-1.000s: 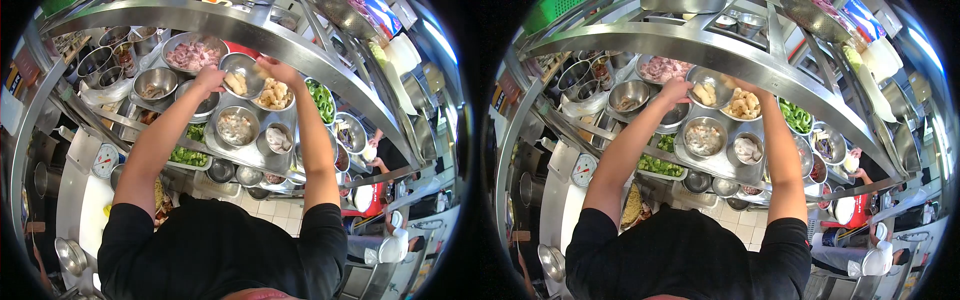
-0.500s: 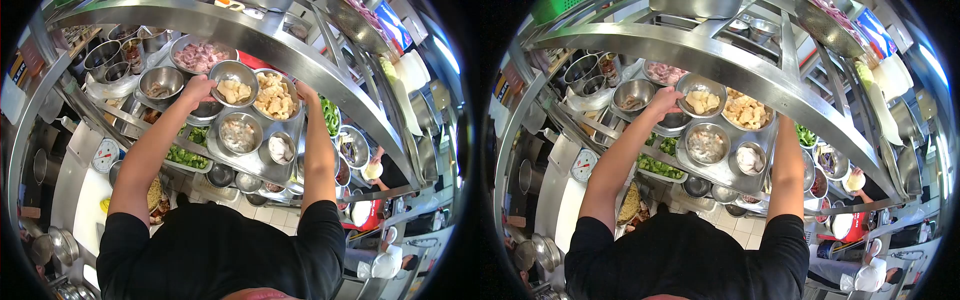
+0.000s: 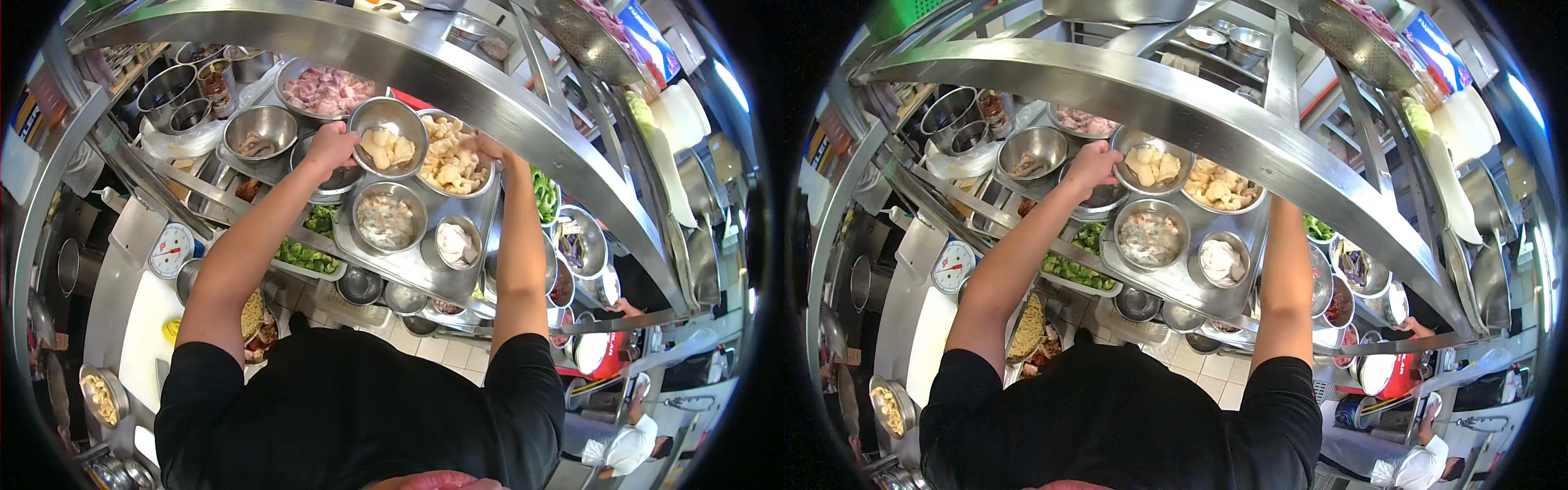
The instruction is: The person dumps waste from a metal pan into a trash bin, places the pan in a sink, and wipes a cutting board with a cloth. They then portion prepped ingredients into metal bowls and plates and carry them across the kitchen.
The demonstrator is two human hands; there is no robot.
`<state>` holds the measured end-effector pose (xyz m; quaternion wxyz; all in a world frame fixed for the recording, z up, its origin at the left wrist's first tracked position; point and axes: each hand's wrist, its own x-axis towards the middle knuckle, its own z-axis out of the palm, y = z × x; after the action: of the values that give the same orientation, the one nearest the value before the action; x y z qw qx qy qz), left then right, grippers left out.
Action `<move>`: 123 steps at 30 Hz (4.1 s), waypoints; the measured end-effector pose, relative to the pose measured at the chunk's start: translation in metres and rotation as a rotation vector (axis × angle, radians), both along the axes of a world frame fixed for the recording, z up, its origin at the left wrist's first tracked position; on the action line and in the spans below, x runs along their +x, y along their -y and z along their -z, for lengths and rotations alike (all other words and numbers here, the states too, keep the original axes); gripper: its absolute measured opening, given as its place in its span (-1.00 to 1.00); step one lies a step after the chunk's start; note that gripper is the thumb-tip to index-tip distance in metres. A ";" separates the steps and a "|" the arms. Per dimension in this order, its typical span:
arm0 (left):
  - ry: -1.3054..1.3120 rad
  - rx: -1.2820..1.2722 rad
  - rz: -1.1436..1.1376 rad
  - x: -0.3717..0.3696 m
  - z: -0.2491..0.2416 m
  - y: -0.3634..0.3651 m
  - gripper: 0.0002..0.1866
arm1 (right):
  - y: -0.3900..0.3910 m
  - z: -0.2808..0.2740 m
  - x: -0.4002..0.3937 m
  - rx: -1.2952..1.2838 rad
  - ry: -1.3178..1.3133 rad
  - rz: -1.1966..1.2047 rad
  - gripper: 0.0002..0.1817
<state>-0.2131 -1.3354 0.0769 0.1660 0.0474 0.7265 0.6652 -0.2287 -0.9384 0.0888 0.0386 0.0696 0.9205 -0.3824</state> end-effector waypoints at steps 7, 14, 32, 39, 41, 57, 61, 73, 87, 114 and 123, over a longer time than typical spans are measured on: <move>0.080 0.119 0.053 -0.005 -0.013 -0.037 -0.88 | 0.068 -0.025 0.002 -0.470 -0.296 -0.013 -0.51; 0.165 0.240 0.040 0.001 -0.007 -0.001 -0.86 | 0.035 0.007 0.046 0.639 0.251 -0.198 -0.40; 0.116 0.226 0.051 -0.003 0.010 0.001 -0.90 | 0.073 0.041 0.042 0.520 -0.094 -0.008 -0.56; 0.120 0.248 0.014 -0.010 0.003 0.027 -0.87 | 0.082 0.010 0.054 0.549 0.093 -0.060 -0.54; 0.106 0.256 -0.017 -0.006 -0.003 0.030 -0.90 | 0.066 0.037 0.052 0.379 -0.102 -0.035 -0.56; 0.073 0.299 -0.108 -0.002 -0.002 0.048 -0.91 | 0.019 0.028 0.003 -0.001 -0.370 -0.013 -0.75; 0.095 0.227 -0.062 -0.002 -0.002 0.033 -0.90 | 0.090 -0.023 0.029 -0.544 -0.289 0.036 -0.75; 0.132 0.166 0.025 -0.007 0.007 0.014 -0.88 | 0.073 0.017 0.079 0.840 0.155 -0.203 -0.26; 0.125 0.204 0.016 -0.004 0.000 0.010 -0.87 | 0.042 0.008 0.052 0.691 0.325 -0.319 -0.48; 0.133 0.211 -0.017 0.000 0.007 0.011 -0.90 | 0.059 0.004 0.069 1.015 0.318 -0.259 -0.54; 0.186 0.201 0.084 0.008 -0.014 -0.006 -0.84 | 0.119 -0.083 0.065 0.343 -0.080 -0.170 -0.63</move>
<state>-0.2053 -1.3297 0.0911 0.2549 0.0322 0.6351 0.7285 -0.1638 -1.0573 0.1721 0.0215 -0.0179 0.9756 -0.2176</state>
